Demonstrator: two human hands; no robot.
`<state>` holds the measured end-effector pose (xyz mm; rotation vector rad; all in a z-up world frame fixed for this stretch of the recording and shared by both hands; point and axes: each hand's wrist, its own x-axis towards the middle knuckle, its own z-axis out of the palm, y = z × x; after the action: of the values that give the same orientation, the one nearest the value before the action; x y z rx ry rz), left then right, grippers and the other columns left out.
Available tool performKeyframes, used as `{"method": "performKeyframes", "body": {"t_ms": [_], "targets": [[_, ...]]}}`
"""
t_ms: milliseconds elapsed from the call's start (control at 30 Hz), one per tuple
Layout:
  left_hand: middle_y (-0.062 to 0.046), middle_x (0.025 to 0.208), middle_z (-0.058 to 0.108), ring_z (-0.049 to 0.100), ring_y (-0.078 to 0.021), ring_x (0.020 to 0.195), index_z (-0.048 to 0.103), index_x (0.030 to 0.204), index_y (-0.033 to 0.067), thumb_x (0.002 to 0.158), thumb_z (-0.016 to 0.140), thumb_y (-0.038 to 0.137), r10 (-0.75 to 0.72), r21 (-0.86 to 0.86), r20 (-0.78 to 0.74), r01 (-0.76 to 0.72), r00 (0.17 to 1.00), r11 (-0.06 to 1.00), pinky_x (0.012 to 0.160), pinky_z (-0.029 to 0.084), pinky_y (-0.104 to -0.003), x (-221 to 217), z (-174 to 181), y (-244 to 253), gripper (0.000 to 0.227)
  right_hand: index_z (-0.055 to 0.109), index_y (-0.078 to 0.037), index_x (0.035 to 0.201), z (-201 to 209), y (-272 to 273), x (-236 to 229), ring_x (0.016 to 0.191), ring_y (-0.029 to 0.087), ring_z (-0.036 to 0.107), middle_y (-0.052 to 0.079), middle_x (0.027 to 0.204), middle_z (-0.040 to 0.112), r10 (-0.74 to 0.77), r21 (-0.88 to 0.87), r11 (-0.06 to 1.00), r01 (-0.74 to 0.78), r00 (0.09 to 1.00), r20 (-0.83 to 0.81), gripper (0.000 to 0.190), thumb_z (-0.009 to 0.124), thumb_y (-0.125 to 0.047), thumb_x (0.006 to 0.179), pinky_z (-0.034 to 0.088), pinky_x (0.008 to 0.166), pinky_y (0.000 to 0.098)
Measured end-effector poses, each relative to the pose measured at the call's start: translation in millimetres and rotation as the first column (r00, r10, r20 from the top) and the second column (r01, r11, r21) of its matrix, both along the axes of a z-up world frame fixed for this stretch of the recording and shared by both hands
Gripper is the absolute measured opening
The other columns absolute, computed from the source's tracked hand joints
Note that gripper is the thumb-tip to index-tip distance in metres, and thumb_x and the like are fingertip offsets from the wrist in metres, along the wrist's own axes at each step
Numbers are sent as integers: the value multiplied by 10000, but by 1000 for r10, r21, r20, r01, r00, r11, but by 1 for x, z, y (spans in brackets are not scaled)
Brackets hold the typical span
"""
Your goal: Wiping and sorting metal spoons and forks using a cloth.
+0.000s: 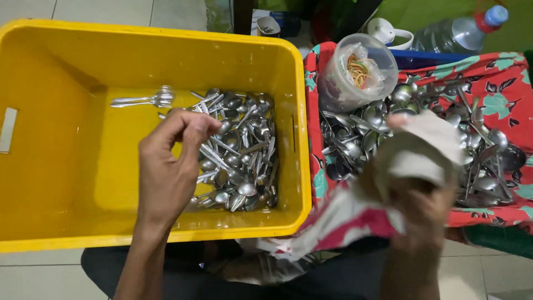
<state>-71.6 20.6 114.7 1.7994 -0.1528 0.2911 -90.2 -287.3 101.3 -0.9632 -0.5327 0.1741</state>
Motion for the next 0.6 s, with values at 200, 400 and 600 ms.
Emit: {"method": "performKeyframes", "body": {"t_ms": [200,400,600], "targets": [[-196,889,711,701,-346,846,726,1042,-8,1020,599,75,-63,295,-213,125,975,947,799,548,-451,47,-130,-10,152,621,70,1120,-104,72,67,975,341,622,241,962,651,-595,-597,431,676,711,376,312,699,40,820,481,899,514],[-115,963,725,702,-361,964,771,958,136,904,672,163,-183,652,-348,378,919,657,832,574,-520,113,-312,-57,115,615,-39,1056,-134,81,78,774,390,658,237,809,641,-600,-619,321,717,659,453,231,659,14,835,519,710,425],[-115,990,737,756,-349,865,741,1016,58,853,664,117,-215,878,-292,351,932,326,737,611,-502,136,-382,-83,190,617,-68,1039,-143,77,79,775,432,702,227,795,659,-587,-622,304,721,657,474,303,677,-3,750,532,649,456]]}}
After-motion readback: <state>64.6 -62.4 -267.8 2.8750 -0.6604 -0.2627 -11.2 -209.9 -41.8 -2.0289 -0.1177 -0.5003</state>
